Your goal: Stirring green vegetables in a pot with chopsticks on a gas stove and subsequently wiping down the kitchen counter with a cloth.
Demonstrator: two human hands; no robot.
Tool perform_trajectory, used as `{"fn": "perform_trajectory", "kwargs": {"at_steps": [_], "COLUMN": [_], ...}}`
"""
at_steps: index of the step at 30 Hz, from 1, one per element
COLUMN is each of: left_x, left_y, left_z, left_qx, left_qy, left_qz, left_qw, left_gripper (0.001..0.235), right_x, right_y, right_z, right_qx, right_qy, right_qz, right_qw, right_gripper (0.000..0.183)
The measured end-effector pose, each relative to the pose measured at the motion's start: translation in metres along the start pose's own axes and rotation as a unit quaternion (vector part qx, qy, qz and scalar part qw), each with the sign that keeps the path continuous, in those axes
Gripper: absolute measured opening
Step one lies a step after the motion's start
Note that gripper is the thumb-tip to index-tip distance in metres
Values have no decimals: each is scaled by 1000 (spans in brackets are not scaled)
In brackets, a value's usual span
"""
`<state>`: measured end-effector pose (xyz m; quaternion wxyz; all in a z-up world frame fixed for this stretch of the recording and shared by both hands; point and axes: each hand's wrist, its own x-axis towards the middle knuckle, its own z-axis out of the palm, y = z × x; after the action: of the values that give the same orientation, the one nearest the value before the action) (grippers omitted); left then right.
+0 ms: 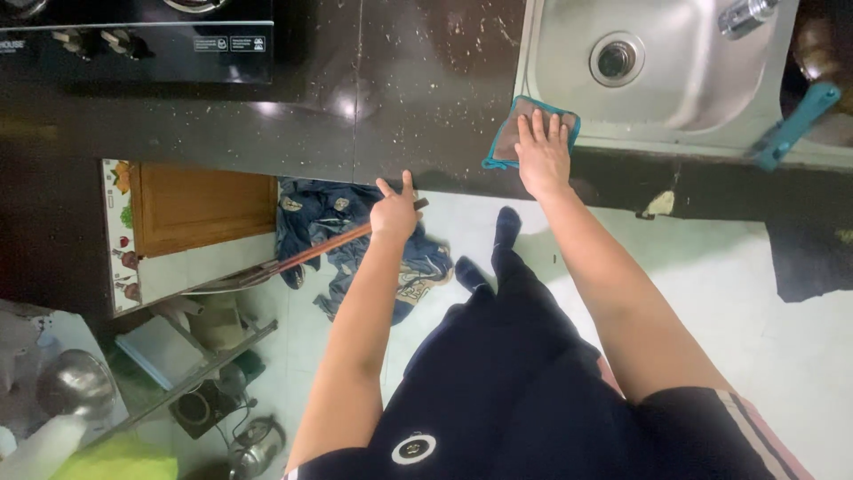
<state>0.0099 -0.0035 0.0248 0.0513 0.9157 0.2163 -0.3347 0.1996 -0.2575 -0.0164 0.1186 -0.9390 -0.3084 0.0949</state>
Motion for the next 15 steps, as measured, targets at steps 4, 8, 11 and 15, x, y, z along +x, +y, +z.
{"fn": "perform_trajectory", "kwargs": {"at_steps": [4,8,11,15], "left_x": [-3,-2,-1,23], "left_y": [1,1,2,-12], "left_z": [-9,-13,-16,39], "left_qx": [-8,-12,-19,-25], "left_qy": [-13,-19,-14,51], "left_qz": [-5,-2,-3,46], "left_qw": [1000,1000,1000,997], "left_gripper": [106,104,103,110], "right_x": [25,53,82,127], "right_y": [-3,-1,6,16], "right_z": [1,0,-2,4], "right_qx": [10,35,63,72], "right_qy": [5,17,18,7], "right_qz": [-1,11,23,45], "right_qw": [1000,999,998,996], "right_gripper": [59,59,59,61]}}
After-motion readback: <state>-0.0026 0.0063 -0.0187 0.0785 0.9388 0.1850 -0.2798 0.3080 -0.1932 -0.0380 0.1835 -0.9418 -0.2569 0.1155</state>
